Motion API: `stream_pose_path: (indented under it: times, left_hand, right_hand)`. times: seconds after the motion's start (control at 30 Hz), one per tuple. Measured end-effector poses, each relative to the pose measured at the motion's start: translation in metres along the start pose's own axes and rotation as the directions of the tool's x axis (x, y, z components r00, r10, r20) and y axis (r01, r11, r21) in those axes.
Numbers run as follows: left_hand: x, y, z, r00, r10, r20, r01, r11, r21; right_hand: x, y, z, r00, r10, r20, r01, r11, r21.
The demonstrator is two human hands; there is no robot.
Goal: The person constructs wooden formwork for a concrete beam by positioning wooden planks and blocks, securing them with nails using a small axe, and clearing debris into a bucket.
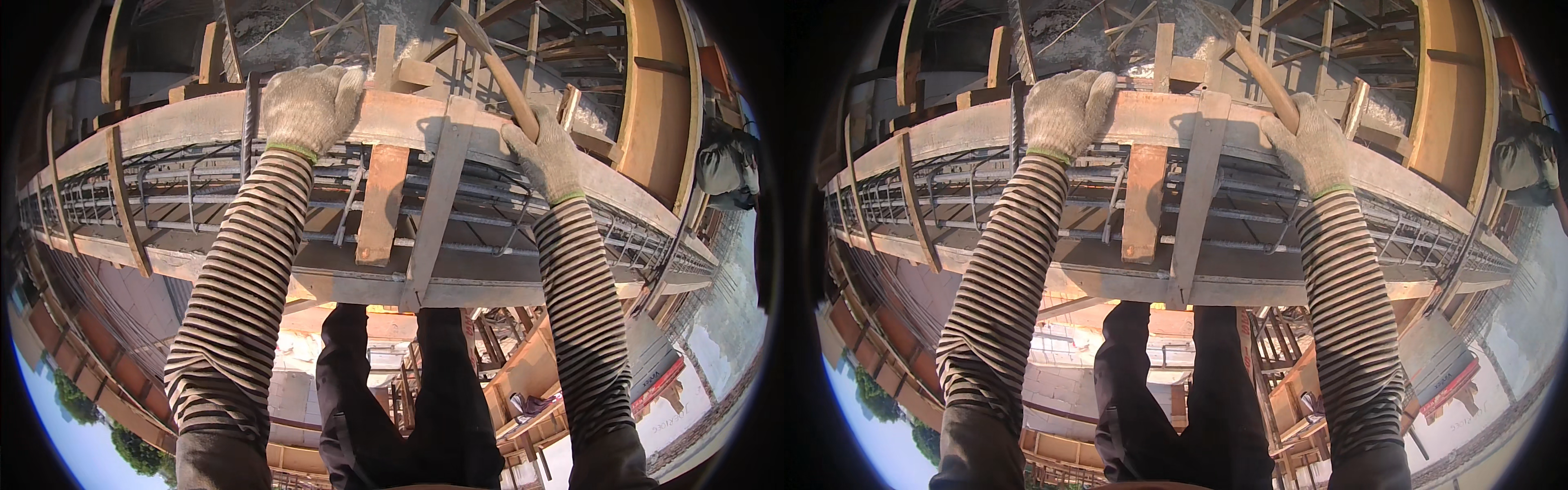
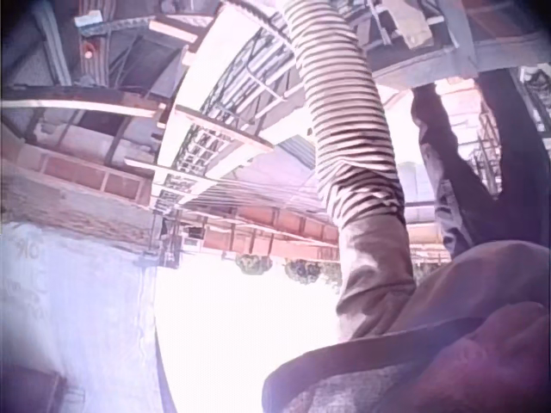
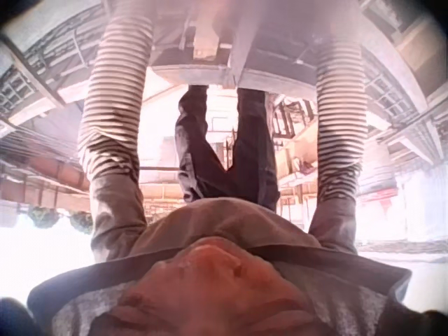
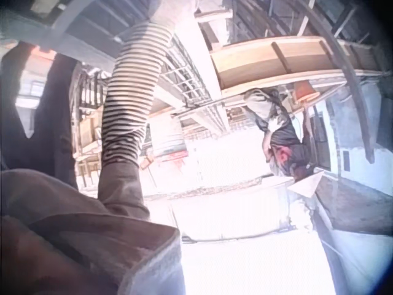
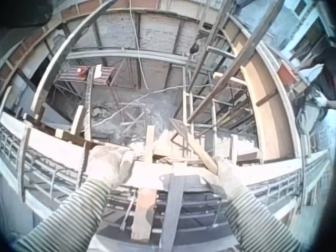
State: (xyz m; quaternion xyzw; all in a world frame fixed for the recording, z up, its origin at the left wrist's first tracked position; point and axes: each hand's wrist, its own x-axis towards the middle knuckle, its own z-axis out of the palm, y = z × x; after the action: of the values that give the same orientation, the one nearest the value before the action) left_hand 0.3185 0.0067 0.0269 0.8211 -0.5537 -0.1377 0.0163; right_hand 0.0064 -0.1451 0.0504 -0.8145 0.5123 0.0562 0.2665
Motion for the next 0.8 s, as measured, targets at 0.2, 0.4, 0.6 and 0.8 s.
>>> stream_pose_path:
  times: [0.2, 0.4, 0.6, 0.8]
  left_hand:
    - [0.015, -0.005, 0.017, 0.99, 0.126, -0.071, -0.123, 0.991, 0.047]
    - [0.015, 0.01, -0.002, 0.977, -0.087, 0.196, 0.089, 0.996, -0.002]
    - [0.011, 0.007, 0.002, 0.987, -0.08, 0.139, 0.078, 0.997, 0.02]
    - [0.014, 0.004, 0.009, 0.987, -0.118, 0.106, 0.112, 0.992, 0.053]
  right_hand:
    - [0.002, 0.008, 0.002, 0.999, 0.043, 0.021, -0.042, 0.999, -0.028]
    - [-0.003, 0.005, 0.003, 0.999, 0.032, 0.019, -0.032, 0.999, 0.005]
    - [-0.007, 0.004, 0.008, 0.996, 0.082, 0.023, -0.082, 0.996, 0.024]
    - [-0.008, 0.012, 0.014, 1.0, -0.009, -0.028, 0.011, 0.997, 0.079]
